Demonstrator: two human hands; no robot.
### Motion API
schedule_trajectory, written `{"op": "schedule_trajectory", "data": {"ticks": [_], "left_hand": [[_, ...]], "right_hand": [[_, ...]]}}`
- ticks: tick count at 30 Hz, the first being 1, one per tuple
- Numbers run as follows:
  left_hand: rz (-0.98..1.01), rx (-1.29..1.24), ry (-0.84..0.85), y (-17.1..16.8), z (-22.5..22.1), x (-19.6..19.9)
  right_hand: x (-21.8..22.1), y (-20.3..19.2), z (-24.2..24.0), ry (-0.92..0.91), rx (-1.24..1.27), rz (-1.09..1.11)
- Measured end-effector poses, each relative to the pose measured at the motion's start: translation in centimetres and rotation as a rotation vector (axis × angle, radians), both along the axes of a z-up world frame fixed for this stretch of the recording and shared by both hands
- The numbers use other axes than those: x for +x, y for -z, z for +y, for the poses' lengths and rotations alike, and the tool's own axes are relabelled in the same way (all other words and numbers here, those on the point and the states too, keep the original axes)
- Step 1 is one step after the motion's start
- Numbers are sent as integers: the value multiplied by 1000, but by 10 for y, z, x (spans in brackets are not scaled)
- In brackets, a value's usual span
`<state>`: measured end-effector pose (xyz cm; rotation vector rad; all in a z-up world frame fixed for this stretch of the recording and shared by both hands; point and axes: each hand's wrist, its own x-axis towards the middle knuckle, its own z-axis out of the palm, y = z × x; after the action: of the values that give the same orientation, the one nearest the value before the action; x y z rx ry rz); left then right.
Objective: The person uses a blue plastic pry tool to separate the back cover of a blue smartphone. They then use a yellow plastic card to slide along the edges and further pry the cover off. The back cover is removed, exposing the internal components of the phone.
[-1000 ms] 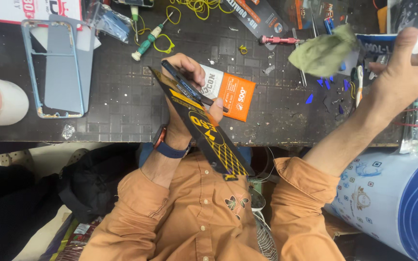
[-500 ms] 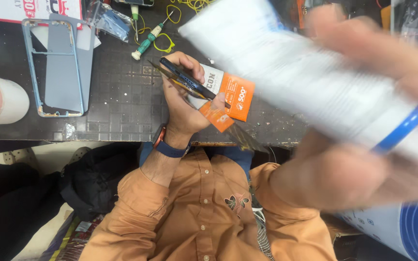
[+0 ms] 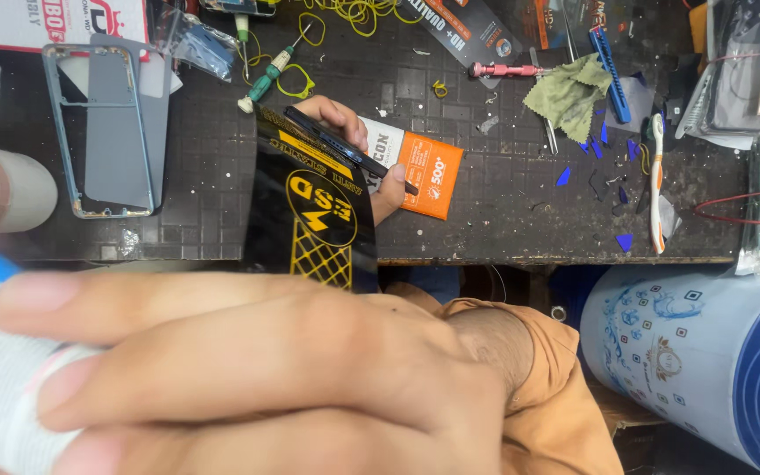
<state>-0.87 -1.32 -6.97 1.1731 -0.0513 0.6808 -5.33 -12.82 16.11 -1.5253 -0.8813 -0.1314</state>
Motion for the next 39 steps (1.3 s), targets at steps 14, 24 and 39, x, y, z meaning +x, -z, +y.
{"op": "schedule_trajectory", "data": {"ticks": [14, 24, 39], "left_hand": [[-4, 175, -65, -16, -5, 4], [14, 436, 7, -38, -1, 6], [22, 527, 58, -37, -3, 11]], "right_hand": [[30, 51, -12, 165, 133, -23], [31, 117, -44, 350, 30, 107], [51, 127, -64, 431, -162, -101]]}}
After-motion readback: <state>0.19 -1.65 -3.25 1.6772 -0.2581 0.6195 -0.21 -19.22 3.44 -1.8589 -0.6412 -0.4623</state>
